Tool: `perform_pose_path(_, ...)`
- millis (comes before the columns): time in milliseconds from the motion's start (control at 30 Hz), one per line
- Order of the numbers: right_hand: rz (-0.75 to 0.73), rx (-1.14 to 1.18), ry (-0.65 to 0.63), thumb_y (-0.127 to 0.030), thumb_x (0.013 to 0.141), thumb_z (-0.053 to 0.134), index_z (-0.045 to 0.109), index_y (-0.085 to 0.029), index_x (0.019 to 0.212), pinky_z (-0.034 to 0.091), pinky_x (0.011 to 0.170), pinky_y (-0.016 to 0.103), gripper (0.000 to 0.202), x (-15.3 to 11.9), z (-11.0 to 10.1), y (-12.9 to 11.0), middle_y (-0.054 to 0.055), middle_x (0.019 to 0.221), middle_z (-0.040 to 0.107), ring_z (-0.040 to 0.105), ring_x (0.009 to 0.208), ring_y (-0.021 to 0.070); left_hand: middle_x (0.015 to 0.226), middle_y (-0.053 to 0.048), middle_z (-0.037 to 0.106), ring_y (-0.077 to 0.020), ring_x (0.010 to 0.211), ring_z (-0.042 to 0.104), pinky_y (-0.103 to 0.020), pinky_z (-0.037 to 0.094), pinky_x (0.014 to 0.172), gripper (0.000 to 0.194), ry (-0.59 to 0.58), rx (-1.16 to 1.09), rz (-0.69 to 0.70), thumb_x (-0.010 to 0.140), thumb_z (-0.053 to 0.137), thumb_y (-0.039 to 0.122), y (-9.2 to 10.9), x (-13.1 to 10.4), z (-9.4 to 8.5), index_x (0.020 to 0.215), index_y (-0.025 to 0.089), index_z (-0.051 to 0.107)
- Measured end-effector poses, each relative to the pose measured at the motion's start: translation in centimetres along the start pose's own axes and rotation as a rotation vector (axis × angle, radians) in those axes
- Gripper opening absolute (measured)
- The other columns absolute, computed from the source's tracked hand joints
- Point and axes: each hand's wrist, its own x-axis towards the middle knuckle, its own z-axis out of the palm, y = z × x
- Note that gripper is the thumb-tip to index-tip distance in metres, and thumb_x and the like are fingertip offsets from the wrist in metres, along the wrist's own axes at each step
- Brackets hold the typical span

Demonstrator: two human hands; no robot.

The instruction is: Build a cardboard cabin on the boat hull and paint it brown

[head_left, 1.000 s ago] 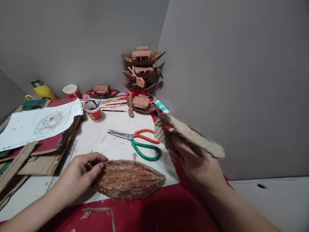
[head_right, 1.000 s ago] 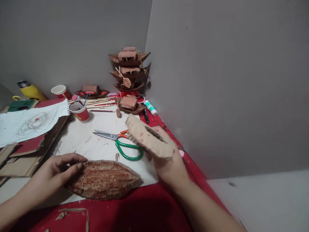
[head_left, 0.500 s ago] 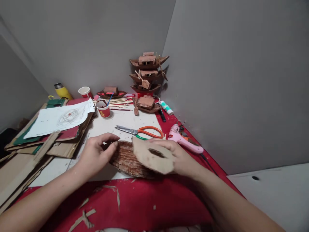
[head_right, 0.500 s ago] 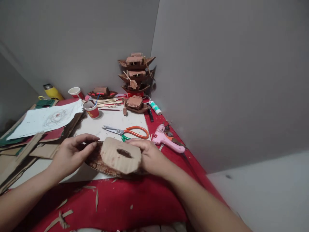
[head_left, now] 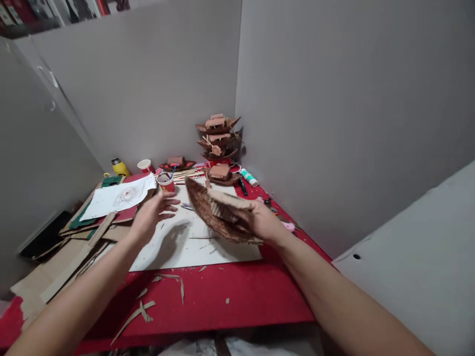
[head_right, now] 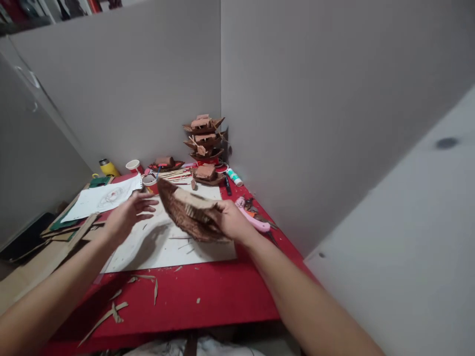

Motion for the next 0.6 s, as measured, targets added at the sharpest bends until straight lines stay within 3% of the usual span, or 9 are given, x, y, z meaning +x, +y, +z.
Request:
perform_pose_path(100,-0.042,0.053,0.112,-0.059,0.074,0.07,0.074,-0.018,0.097,0.05,0.079,0.036,0.047,0.7,-0.6,0.3,0.003,0.082,0.074,0.065,0.081,0.0228,0.109,-0.014,0.072,-0.0275,0.099,0.067,-0.045,0.053,0.09,0.046,-0.16,0.132,0.126,0.091,0.047,0.052,-1.1,-0.7,3.8,0.112,0.016,0.068)
perform_pose_path(167,-0.045,0.074,0.139,-0.059,0.073,0.069,0.073,-0.016,0.1,0.051,0.078,0.038,0.051,0.8,-0.6,0.4,0.004,0.083,0.074,0.066,0.079,0.0233,0.12,-0.014,0.069,-0.0302,0.112,0.061,-0.047,0.046,0.101,0.038,-0.283,0.23,0.233,0.082,0.064,0.041,-1.8,-1.5,6.6,0.112,0.018,0.069)
perform_pose_path(267,-0.032,0.082,0.125,-0.055,0.07,0.073,0.074,-0.014,0.101,0.052,0.078,0.039,0.051,0.6,-0.3,0.4,0.005,0.082,0.075,0.068,0.078,0.0245,0.144,-0.018,0.051,-0.0323,0.133,0.046,-0.049,0.034,0.113,0.046,-0.382,0.361,0.314,0.086,0.059,0.031,-2.7,-2.9,8.8,0.129,0.015,0.06)
perform_pose_path(333,-0.024,0.085,0.119,-0.053,0.068,0.076,0.075,-0.015,0.1,0.052,0.081,0.039,0.05,0.3,-0.2,0.4,0.004,0.083,0.075,0.069,0.082,0.0252,0.154,-0.018,0.039,-0.0316,0.142,0.035,-0.05,0.028,0.117,0.052,-0.43,0.437,0.316,0.092,0.051,0.028,-3.0,-4.3,8.6,0.142,0.015,0.048)
perform_pose_path(433,-0.008,0.089,0.125,-0.05,0.068,0.077,0.075,-0.016,0.099,0.052,0.083,0.039,0.046,0.2,-0.2,0.5,0.003,0.082,0.075,0.068,0.084,0.0252,0.157,-0.016,0.036,-0.0304,0.147,0.027,-0.051,0.024,0.119,0.055,-0.507,0.517,0.289,0.096,0.046,0.032,-2.8,-7.0,6.9,0.149,0.016,0.039)
perform_pose_path(567,0.024,0.082,0.124,-0.049,0.069,0.077,0.074,-0.016,0.099,0.052,0.079,0.037,0.044,0.1,-0.5,1.0,0.002,0.079,0.074,0.068,0.079,0.0241,0.158,-0.01,0.034,-0.027,0.148,0.025,-0.047,0.026,0.12,0.055,-0.6,0.626,0.258,0.099,0.043,0.038,-2.5,-12.4,3.3,0.151,0.022,0.034)
perform_pose_path(600,0.029,0.08,0.122,-0.049,0.07,0.077,0.074,-0.016,0.099,0.052,0.08,0.036,0.044,0.1,-0.6,1.1,0.003,0.081,0.075,0.068,0.08,0.0235,0.159,-0.009,0.033,-0.0275,0.148,0.025,-0.049,0.027,0.119,0.057,-0.578,0.691,0.243,0.099,0.044,0.038,-2.8,-14.1,2.1,0.152,0.024,0.031)
